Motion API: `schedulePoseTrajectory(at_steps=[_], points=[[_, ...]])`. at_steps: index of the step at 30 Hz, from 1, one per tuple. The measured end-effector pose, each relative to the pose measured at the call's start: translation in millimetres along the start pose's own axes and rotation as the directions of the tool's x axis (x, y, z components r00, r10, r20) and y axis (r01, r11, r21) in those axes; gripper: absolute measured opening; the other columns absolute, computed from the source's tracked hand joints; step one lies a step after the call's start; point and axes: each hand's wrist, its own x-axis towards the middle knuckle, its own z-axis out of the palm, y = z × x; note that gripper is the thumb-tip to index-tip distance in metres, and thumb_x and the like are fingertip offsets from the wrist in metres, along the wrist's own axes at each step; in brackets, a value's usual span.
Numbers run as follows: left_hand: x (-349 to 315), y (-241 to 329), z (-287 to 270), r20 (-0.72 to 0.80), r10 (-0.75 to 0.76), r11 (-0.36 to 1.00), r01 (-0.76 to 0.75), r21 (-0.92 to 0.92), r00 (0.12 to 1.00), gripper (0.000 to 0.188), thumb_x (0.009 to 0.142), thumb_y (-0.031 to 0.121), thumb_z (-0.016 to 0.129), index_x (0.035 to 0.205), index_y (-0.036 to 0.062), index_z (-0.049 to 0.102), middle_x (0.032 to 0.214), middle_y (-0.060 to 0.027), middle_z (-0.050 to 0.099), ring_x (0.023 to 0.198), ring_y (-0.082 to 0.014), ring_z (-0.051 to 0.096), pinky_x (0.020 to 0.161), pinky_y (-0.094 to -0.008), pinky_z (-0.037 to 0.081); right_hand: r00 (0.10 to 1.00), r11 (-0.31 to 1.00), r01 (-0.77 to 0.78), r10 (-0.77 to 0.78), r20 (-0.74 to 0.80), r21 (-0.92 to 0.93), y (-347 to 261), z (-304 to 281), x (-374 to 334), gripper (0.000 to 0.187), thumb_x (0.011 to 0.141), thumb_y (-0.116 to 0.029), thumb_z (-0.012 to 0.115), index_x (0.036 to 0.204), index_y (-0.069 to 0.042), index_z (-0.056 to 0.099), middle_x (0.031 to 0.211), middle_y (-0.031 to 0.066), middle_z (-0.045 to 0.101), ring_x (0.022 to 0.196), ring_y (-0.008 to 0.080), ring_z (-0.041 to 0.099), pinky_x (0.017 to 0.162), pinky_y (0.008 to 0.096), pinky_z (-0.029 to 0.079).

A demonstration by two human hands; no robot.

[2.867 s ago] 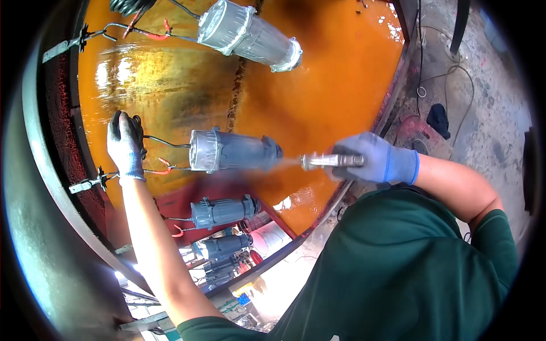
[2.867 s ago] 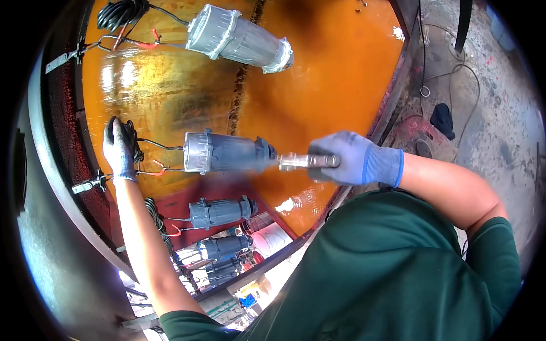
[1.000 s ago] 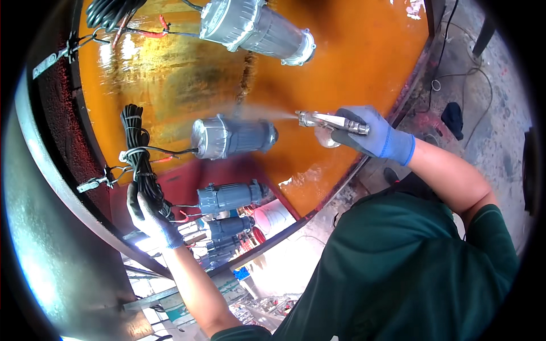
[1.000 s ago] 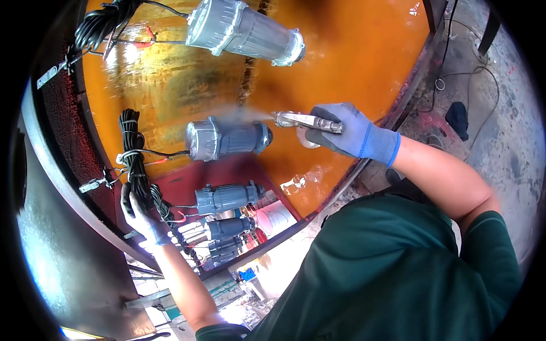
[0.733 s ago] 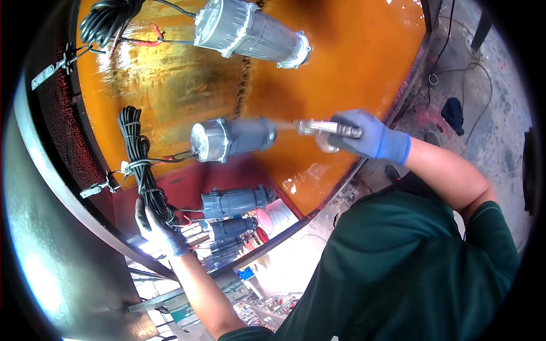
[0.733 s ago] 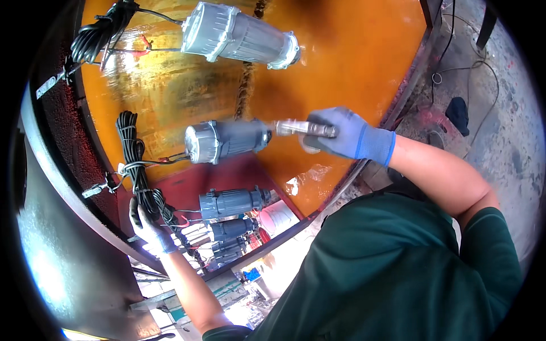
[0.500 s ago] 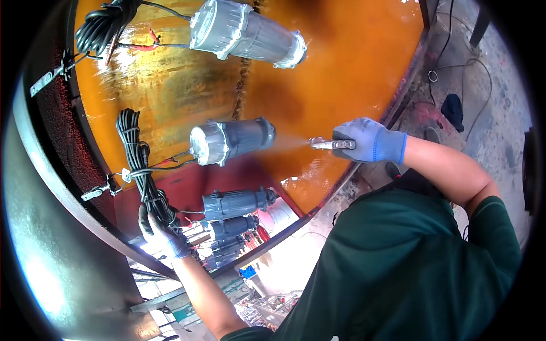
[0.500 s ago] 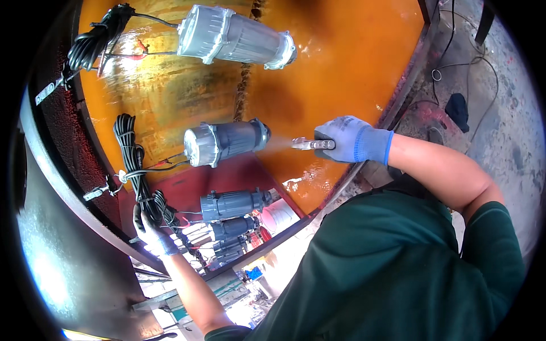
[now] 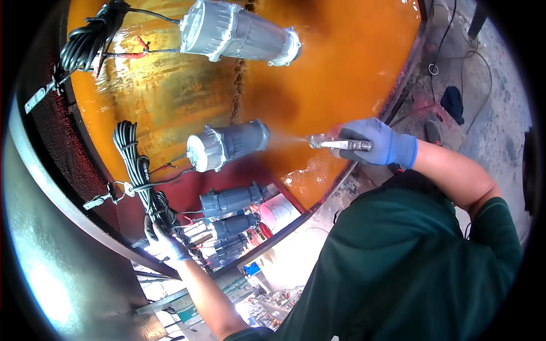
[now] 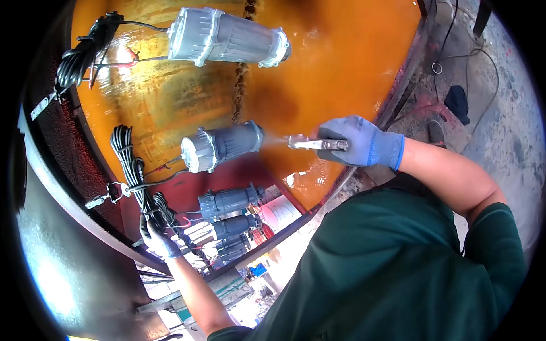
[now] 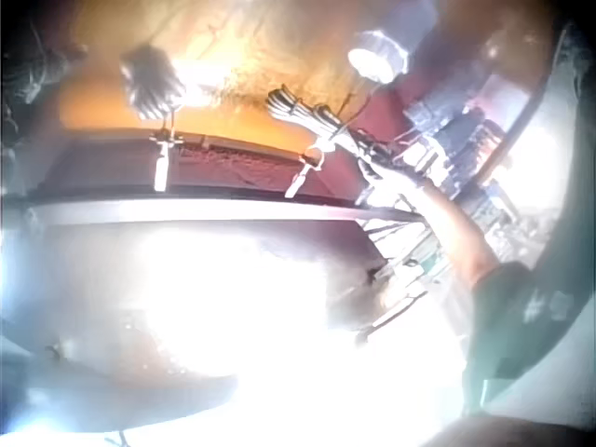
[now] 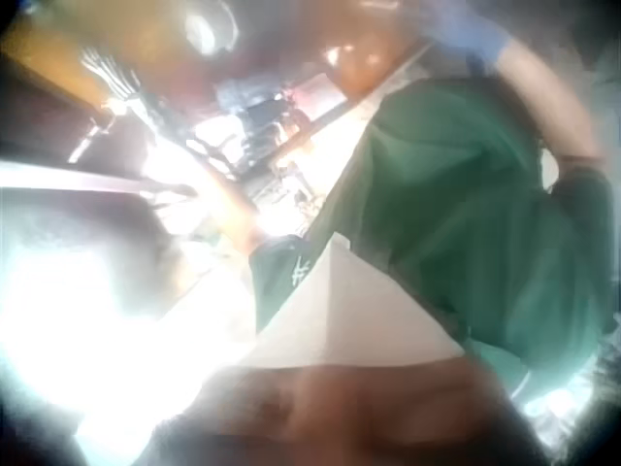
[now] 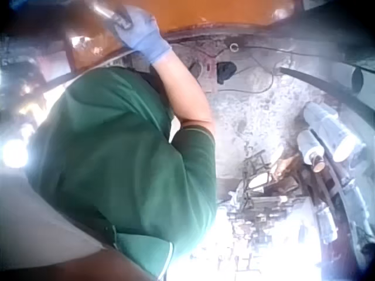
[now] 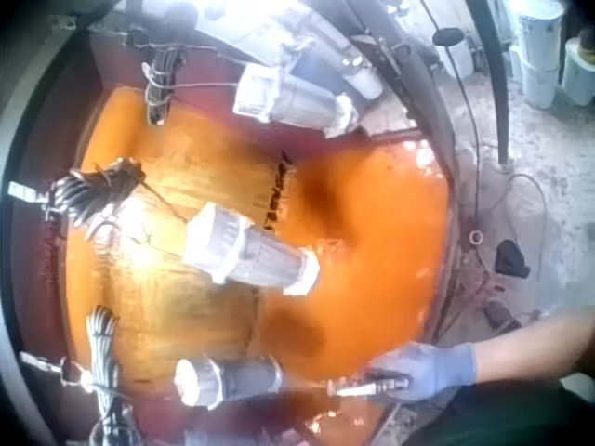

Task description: The person spray paints hanging motor housings using a spray gun, turning each piece by hand to coat all sides. They press a button on a control panel to advance the overhead line and continue spray painting the remaining components.

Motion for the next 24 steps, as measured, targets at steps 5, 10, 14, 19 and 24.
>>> schedulePoseTrajectory(at_steps=[5,10,14,19,24], points=[[16.6,-26.1,-11.1,0.049,0.022,1.0,-0.023,0.02,0.999,0.041,0.109,0.024,0.055,0.143,0.0022,0.057,0.128,-0.0131,0.069,0.105,-0.0212,0.071,0.088,-0.0337,0.06,0.993,0.966,-0.065,0.088,0.084,-0.252,28.6,-1.3,13.5,0.024,0.09,-0.03,0.078,0.1,-0.011,0.068,0.086,0.0143,0.069,0.083,0.0393,0.071,0.076,0.0496,0.056],[19.0,-39.5,-3.8,-0.038,-0.058,0.998,0.057,-0.037,0.998,0.039,0.107,0.019,0.055,0.141,0.0016,0.056,0.124,-0.0164,0.068,0.097,-0.0246,0.073,0.077,-0.0343,0.063,1.0,0.998,0.029,-0.028,-0.009,0.052,-10.2,-18.5,19.8,0.022,0.09,-0.029,0.077,0.099,-0.01,0.069,0.087,0.015,0.071,0.082,0.0391,0.07,0.073,0.0496,0.056],[35.6,-58.4,-6.9,-0.009,-0.034,0.999,0.034,-0.022,0.999,0.038,0.106,0.016,0.052,0.142,0.0012,0.054,0.121,-0.0162,0.068,0.093,-0.0252,0.073,0.076,-0.034,0.063,1.0,0.996,-0.021,0.022,0.01,-0.085,12.3,-25.4,30.0,0.021,0.089,-0.027,0.077,0.097,-0.01,0.067,0.084,0.0152,0.069,0.079,0.039,0.069,0.072,0.0493,0.055],[41.4,-67.6,-13.1,0.067,-0.168,0.983,0.172,-0.06,0.984,0.044,0.106,0.014,0.052,0.149,0.0008,0.05,0.137,-0.0194,0.062,0.107,-0.0287,0.071,0.088,-0.0399,0.062,0.998,0.996,0.012,-0.007,0.06,-0.085,1.7,-38.6,27.4,0.022,0.089,-0.025,0.078,0.098,-0.009,0.066,0.088,0.0152,0.069,0.083,0.039,0.069,0.072,0.0489,0.054],[23.2,-3.3,41.5,-0.138,0.093,0.981,-0.067,0.18,0.986,0.054,0.11,0.032,0.055,0.157,0.005,0.046,0.157,-0.016,0.049,0.139,-0.0302,0.052,0.116,-0.0432,0.045,0.994,0.995,0.015,-0.004,0.105,-0.103,23.9,-45.5,22.0,0.022,0.088,-0.023,0.079,0.1,-0.009,0.067,0.088,0.0162,0.068,0.083,0.0398,0.068,0.073,0.0486,0.054]])
